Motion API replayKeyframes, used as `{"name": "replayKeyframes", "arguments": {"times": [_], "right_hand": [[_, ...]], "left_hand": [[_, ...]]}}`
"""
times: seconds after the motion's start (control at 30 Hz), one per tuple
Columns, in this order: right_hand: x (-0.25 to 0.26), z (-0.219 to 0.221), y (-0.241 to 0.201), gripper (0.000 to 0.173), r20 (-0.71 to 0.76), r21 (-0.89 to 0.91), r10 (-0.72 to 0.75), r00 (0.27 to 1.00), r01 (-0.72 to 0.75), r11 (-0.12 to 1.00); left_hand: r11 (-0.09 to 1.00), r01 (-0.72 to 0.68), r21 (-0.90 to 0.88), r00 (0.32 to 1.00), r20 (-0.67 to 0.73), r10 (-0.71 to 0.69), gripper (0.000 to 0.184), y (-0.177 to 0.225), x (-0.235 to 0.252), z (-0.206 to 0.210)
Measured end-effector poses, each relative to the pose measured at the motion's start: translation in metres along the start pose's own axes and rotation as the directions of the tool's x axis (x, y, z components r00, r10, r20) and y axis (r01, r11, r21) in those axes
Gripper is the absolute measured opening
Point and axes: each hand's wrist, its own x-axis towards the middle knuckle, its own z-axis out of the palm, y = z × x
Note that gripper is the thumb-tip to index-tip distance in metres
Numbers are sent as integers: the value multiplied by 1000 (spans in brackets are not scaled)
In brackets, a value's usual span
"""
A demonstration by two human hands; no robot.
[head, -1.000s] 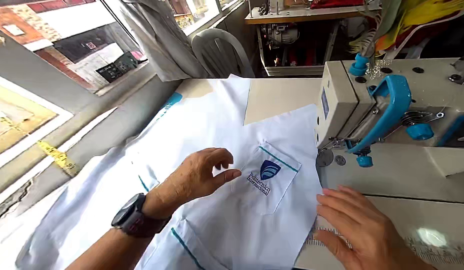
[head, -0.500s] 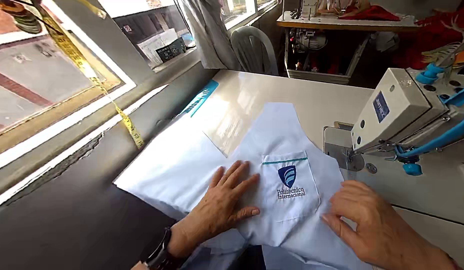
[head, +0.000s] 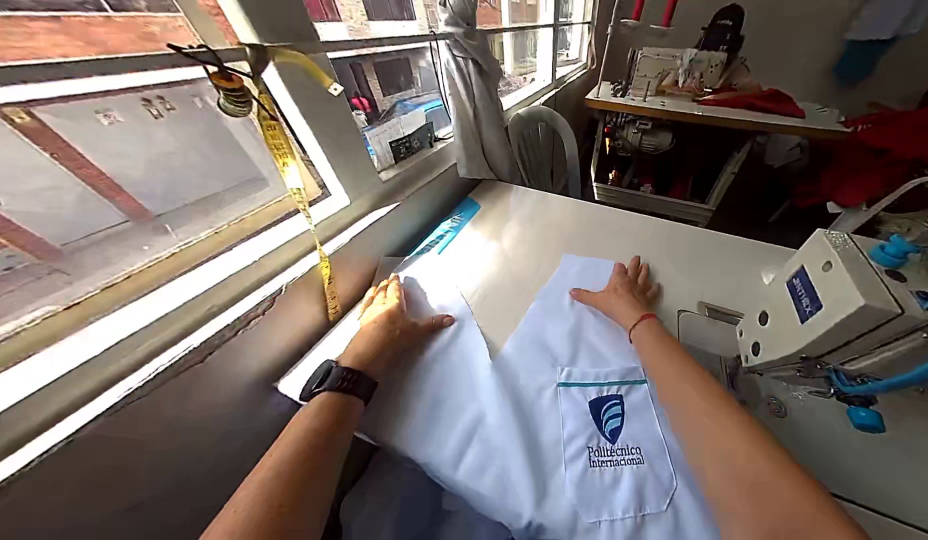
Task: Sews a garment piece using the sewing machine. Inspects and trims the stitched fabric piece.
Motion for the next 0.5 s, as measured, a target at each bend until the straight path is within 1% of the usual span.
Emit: {"name": "replayKeyframes", "arguments": {"times": [0.03, 0.07, 0.1, 0.13, 0.17, 0.2, 0.23, 0.27, 0.3, 0.33, 0.37, 0.4, 0.43, 0.5], "right_hand": [[4, 13, -2, 85, -36, 27, -45, 998, 45, 999], [2, 24, -6, 63, -82, 67, -139, 987, 145, 987], [-4, 31, -9, 43, -98, 95, -243, 965, 252, 963], [-14, 33, -12, 32, -84, 138, -315, 945, 324, 936], [-28, 28, -16, 29, -84, 183, -339, 937, 349, 919], [-44, 17, -19, 28, -127, 235, -349, 928, 370, 899], [-61, 2, -20, 27, -210, 275, -372, 904, 420, 865], [-80, -18, -21, 25, -307, 277, -415, 857, 498, 822], [-102, -42, -21, 25, -387, 252, -471, 792, 582, 773], [-125, -69, -21, 28, -444, 203, -537, 717, 664, 719], [-148, -96, -19, 34, -478, 130, -604, 638, 732, 669], [-171, -125, -17, 38, -497, 42, -662, 560, 778, 627], [-193, -155, -16, 37, -508, -64, -707, 492, 797, 601], [-227, -212, -15, 22, -543, -254, -758, 363, 789, 560]], "left_hand": [[1000, -3, -7, 1000, 4, 3, 109, 7, -1, -1], [1000, -26, -12, 999, 33, 27, 93, 14, -3, -2], [997, -77, -10, 994, 79, 78, 73, 20, -6, -2], [988, -156, -14, 981, 113, 157, 53, 23, -10, 0], [967, -252, -30, 959, 123, 253, 39, 26, -16, 1], [934, -353, -50, 930, 92, 356, 30, 27, -21, 1], [883, -464, -66, 884, 18, 466, 23, 29, -26, -3], [821, -566, -70, 824, -77, 562, 16, 32, -31, -13], [757, -650, -62, 755, -166, 635, 10, 38, -39, -30], [695, -718, -35, 681, -244, 691, 6, 46, -49, -50], [642, -767, -6, 613, -300, 730, 7, 55, -64, -75], [603, -798, 7, 568, -329, 755, 10, 67, -81, -103], [563, -826, 36, 515, -358, 779, 11, 78, -99, -129], [472, -868, 151, 365, -451, 815, 16, 98, -129, -178]]}}
